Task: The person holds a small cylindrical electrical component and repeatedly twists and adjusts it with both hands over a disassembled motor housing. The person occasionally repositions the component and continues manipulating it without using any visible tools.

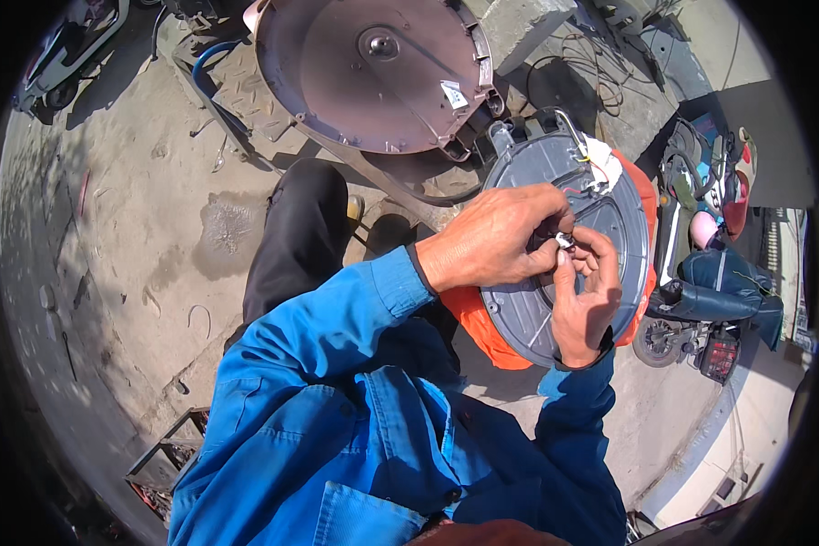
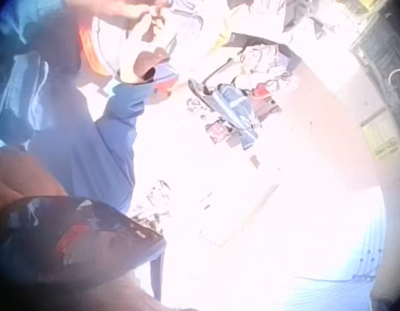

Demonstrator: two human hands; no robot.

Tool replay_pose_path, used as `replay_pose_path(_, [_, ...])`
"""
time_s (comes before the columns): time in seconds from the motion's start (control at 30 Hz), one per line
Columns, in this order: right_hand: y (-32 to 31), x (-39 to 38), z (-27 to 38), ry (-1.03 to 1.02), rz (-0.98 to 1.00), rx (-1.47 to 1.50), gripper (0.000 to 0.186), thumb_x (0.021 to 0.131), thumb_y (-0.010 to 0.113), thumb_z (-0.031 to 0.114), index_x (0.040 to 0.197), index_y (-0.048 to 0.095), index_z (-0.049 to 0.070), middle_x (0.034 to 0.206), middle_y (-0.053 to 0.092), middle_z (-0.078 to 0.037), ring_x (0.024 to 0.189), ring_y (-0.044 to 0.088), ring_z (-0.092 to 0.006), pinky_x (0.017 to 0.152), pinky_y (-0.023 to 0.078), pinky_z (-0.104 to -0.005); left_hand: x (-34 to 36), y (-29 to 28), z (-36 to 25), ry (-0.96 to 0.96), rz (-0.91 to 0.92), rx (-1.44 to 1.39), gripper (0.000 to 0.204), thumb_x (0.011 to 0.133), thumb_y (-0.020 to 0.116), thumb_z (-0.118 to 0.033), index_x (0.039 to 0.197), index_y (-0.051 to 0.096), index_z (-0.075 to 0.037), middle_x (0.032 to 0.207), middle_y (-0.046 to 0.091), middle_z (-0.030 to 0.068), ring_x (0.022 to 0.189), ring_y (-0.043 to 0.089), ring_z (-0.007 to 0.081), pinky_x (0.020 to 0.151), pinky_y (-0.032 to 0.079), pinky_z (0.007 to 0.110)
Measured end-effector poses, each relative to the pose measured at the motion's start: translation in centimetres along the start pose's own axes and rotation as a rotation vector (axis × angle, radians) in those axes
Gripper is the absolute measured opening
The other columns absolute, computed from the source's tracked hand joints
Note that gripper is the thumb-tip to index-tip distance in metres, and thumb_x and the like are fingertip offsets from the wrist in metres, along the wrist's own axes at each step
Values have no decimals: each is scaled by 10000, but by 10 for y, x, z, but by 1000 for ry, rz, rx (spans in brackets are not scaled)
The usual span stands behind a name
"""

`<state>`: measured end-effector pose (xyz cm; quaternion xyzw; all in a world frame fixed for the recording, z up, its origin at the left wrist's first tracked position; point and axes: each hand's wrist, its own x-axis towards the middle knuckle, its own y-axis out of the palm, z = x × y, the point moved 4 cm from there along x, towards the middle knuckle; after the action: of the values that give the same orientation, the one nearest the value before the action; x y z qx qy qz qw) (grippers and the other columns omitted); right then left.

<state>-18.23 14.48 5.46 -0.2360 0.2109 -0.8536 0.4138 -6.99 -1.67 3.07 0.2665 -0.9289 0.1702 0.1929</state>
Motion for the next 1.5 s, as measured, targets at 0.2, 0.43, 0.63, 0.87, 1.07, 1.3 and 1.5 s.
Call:
replay_pose_path(0.2, [6, 8, 9, 47, -25, 215, 317, 1000, 752, -74, 1303, 674, -26, 1143, 744, -95, 993, 746, -156, 857, 601, -300, 5, -8, -10, -103, 46, -82, 191, 965, 765, -51, 1147, 713, -28, 992, 782, 67, 888, 768, 148, 794, 625, 328])
replay_pose_path(0.43, [7, 9, 4, 75, -3, 316, 292, 1042, 782, 35, 1308, 678, -23, 1093, 775, -89, 969, 731, -117, 834, 591, -275, 3, -5, -4, -124, 31, -178, 234, 935, 813, -98, 1140, 729, -21, 987, 768, 112, 879, 794, 244, 801, 627, 359])
replay_pose_path(0.63, [6, 9, 1, 80, -6, 313, 278, 1070, 775, 107, 1285, 677, -38, 1079, 774, -84, 963, 745, -123, 823, 603, -273, 6, -6, -5, -28, 2, -111, 212, 935, 807, -96, 1124, 737, -32, 986, 768, 121, 879, 787, 277, 798, 625, 374])
replay_pose_path(0.87, [5, 11, -2, 140, 15, 396, 257, 1055, 765, 72, 1264, 678, -49, 1043, 771, -80, 933, 736, -110, 798, 600, -267, 3, -7, -5, -83, 31, -160, 213, 932, 802, -97, 1120, 734, -25, 1024, 758, 143, 891, 785, 300, 796, 623, 387])
replay_pose_path(1.07, [1, 13, -4, 197, 6, 441, 222, 1054, 759, 96, 1226, 707, -35, 985, 776, -63, 879, 722, -91, 755, 586, -251, 2, -6, -4, -132, 30, -209, 203, 952, 789, -84, 1133, 728, -16, 1066, 769, 152, 937, 800, 319, 826, 630, 392])
replay_pose_path(1.3, [-3, 17, -11, 269, 8, 600, 214, 1072, 724, 81, 1251, 696, -33, 1025, 761, -87, 876, 718, -131, 766, 559, -260, 2, -11, -11, -54, 9, -107, 237, 947, 798, -51, 1165, 713, -11, 1074, 771, 127, 958, 794, 252, 857, 629, 371])
replay_pose_path(1.5, [-2, 18, -13, 305, 4, 767, 206, 1076, 725, 88, 1243, 709, -32, 1013, 767, -86, 864, 718, -131, 760, 551, -267, -1, -9, -7, -112, -9, -162, 222, 939, 810, -1, 1141, 719, -8, 1099, 760, 89, 1018, 759, 211, 917, 614, 361])
